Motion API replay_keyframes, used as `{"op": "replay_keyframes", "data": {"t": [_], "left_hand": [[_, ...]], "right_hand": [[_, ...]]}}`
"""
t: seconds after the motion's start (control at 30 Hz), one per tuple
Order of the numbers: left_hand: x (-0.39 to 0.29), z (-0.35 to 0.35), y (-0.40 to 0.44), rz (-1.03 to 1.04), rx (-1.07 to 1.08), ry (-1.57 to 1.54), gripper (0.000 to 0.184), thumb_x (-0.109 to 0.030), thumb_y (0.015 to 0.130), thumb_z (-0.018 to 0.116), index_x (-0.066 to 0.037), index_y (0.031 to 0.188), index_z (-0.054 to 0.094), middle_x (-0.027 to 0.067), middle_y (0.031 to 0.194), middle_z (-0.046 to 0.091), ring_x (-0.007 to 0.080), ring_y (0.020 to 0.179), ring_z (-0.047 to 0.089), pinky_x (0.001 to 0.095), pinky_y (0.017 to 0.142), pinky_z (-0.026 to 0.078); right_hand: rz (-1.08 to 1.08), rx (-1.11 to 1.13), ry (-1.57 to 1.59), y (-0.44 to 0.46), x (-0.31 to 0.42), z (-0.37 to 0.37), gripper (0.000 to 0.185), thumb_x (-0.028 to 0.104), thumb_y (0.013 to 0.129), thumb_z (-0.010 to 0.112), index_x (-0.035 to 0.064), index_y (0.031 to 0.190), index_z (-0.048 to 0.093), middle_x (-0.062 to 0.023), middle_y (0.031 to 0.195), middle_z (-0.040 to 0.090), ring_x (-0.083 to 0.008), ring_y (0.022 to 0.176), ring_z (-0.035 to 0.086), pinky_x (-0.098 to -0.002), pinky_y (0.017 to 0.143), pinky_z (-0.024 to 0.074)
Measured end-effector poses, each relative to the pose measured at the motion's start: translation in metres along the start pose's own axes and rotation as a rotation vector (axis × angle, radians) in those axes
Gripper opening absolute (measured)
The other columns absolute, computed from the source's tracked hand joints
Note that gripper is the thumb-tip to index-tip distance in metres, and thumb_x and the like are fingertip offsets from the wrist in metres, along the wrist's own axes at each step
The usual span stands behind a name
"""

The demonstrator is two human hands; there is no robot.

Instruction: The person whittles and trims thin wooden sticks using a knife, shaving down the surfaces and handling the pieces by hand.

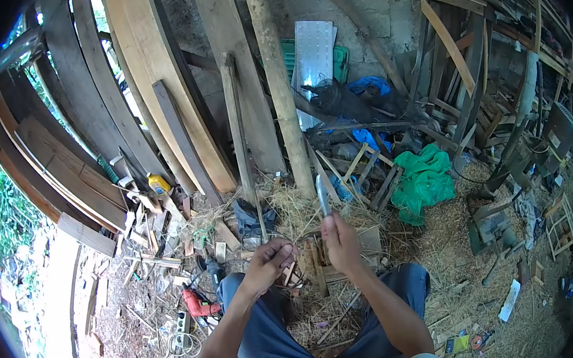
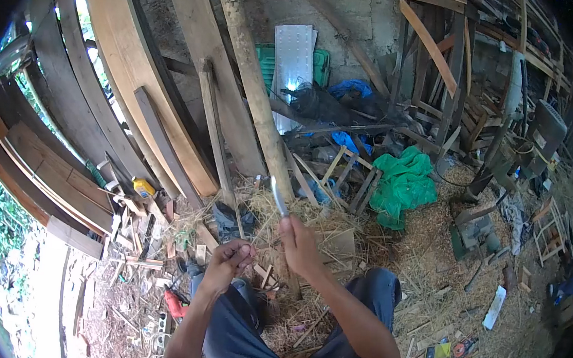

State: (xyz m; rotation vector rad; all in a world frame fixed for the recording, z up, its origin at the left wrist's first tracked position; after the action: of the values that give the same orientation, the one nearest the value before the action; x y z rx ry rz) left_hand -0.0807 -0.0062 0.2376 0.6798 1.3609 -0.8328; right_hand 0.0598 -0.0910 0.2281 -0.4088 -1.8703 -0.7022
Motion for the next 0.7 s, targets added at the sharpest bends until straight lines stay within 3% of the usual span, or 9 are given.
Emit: {"op": "replay_keyframes", "data": {"t": [0.07, 0.13, 0.23, 0.33, 0.4, 0.47, 0.5, 0.57, 0.7], "left_hand": [[-0.002, 0.003, -0.001, -0.045, 0.019, 0.025, 0.017, -0.017, 0.095, 0.051, -0.003, 0.089, 0.060, -0.0037, 0.064, 0.047, 0.0029, 0.051, 0.035, 0.0188, 0.045, 0.023], [0.002, 0.005, -0.001, -0.086, 0.036, 0.053, 0.017, -0.017, 0.095, 0.051, -0.003, 0.089, 0.060, -0.0039, 0.063, 0.046, 0.0029, 0.051, 0.034, 0.0188, 0.045, 0.024], [0.007, -0.003, 0.000, -0.045, 0.023, 0.078, 0.018, -0.018, 0.095, 0.052, -0.004, 0.089, 0.061, -0.0040, 0.064, 0.046, 0.0030, 0.052, 0.035, 0.0191, 0.046, 0.024], [0.006, -0.006, 0.000, 0.035, -0.018, 0.204, 0.017, -0.016, 0.094, 0.053, -0.002, 0.092, 0.062, -0.0015, 0.068, 0.053, 0.0042, 0.058, 0.044, 0.0197, 0.050, 0.034], [0.007, -0.015, 0.001, 0.133, -0.064, 0.355, 0.016, -0.013, 0.093, 0.055, 0.002, 0.096, 0.062, 0.0021, 0.076, 0.061, 0.0070, 0.069, 0.054, 0.0218, 0.062, 0.045], [0.001, -0.015, -0.001, 0.157, -0.067, 0.437, 0.016, -0.011, 0.093, 0.055, 0.003, 0.096, 0.062, 0.0036, 0.080, 0.063, 0.0083, 0.073, 0.056, 0.0227, 0.067, 0.046], [-0.003, -0.012, -0.002, 0.177, -0.066, 0.511, 0.016, -0.009, 0.092, 0.055, 0.004, 0.097, 0.062, 0.0050, 0.084, 0.065, 0.0096, 0.077, 0.058, 0.0236, 0.071, 0.048], [0.003, -0.014, 0.001, 0.160, -0.079, 0.529, 0.016, -0.010, 0.092, 0.055, 0.004, 0.097, 0.062, 0.0050, 0.084, 0.065, 0.0094, 0.077, 0.058, 0.0236, 0.070, 0.047], [-0.006, -0.013, -0.003, 0.254, -0.133, 0.600, 0.014, -0.010, 0.092, 0.055, 0.002, 0.096, 0.062, 0.0063, 0.079, 0.065, 0.0091, 0.072, 0.058, 0.0243, 0.066, 0.046]], "right_hand": [[0.041, -0.042, 0.034, -0.001, -0.001, -0.003, 0.031, 0.030, 0.099, 0.038, 0.0012, 0.092, 0.050, -0.0179, 0.067, 0.052, -0.0319, 0.057, 0.053, -0.0422, 0.057, 0.0401], [-0.137, 0.034, -0.062, -0.006, 0.013, 0.011, 0.031, 0.029, 0.099, 0.039, 0.0003, 0.092, 0.049, -0.0167, 0.064, 0.052, -0.0309, 0.054, 0.052, -0.0416, 0.054, 0.0391], [-0.024, -0.041, -0.034, 0.003, -0.002, -0.005, 0.029, 0.027, 0.098, 0.040, 0.0003, 0.092, 0.049, -0.0167, 0.064, 0.051, -0.0312, 0.056, 0.052, -0.0409, 0.055, 0.0388], [-0.155, 0.114, -0.137, -0.002, 0.010, 0.010, 0.028, 0.027, 0.098, 0.040, 0.0011, 0.092, 0.049, -0.0164, 0.064, 0.051, -0.0304, 0.056, 0.052, -0.0402, 0.055, 0.0389], [-0.079, 0.077, -0.100, -0.001, 0.007, 0.001, 0.027, 0.026, 0.098, 0.041, 0.0017, 0.093, 0.050, -0.0163, 0.064, 0.052, -0.0295, 0.056, 0.052, -0.0401, 0.055, 0.0391], [-0.006, 0.038, -0.068, 0.002, -0.002, 0.002, 0.026, 0.026, 0.098, 0.041, 0.0023, 0.093, 0.050, -0.0161, 0.064, 0.052, -0.0287, 0.056, 0.053, -0.0401, 0.055, 0.0393], [-0.118, 0.114, -0.111, 0.000, -0.001, 0.014, 0.025, 0.026, 0.098, 0.042, 0.0024, 0.093, 0.050, -0.0155, 0.063, 0.052, -0.0279, 0.054, 0.052, -0.0397, 0.054, 0.0390], [-0.229, 0.193, -0.161, -0.004, -0.005, 0.022, 0.025, 0.025, 0.097, 0.042, 0.0025, 0.094, 0.050, -0.0149, 0.062, 0.051, -0.0270, 0.052, 0.052, -0.0394, 0.052, 0.0388], [-0.066, 0.082, -0.050, -0.001, 0.002, 0.011, 0.026, 0.026, 0.098, 0.041, 0.0024, 0.095, 0.050, -0.0156, 0.062, 0.051, -0.0277, 0.053, 0.052, -0.0395, 0.053, 0.0392]]}}
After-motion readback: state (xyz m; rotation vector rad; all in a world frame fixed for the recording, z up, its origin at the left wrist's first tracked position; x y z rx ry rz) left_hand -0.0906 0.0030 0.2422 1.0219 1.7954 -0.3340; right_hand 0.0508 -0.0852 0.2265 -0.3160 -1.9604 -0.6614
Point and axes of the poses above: each hand's wrist, its own y-axis towards the middle knuckle, its own z-axis out of the palm, x = y × z, the point moved 6 cm from there along y, towards the middle knuckle
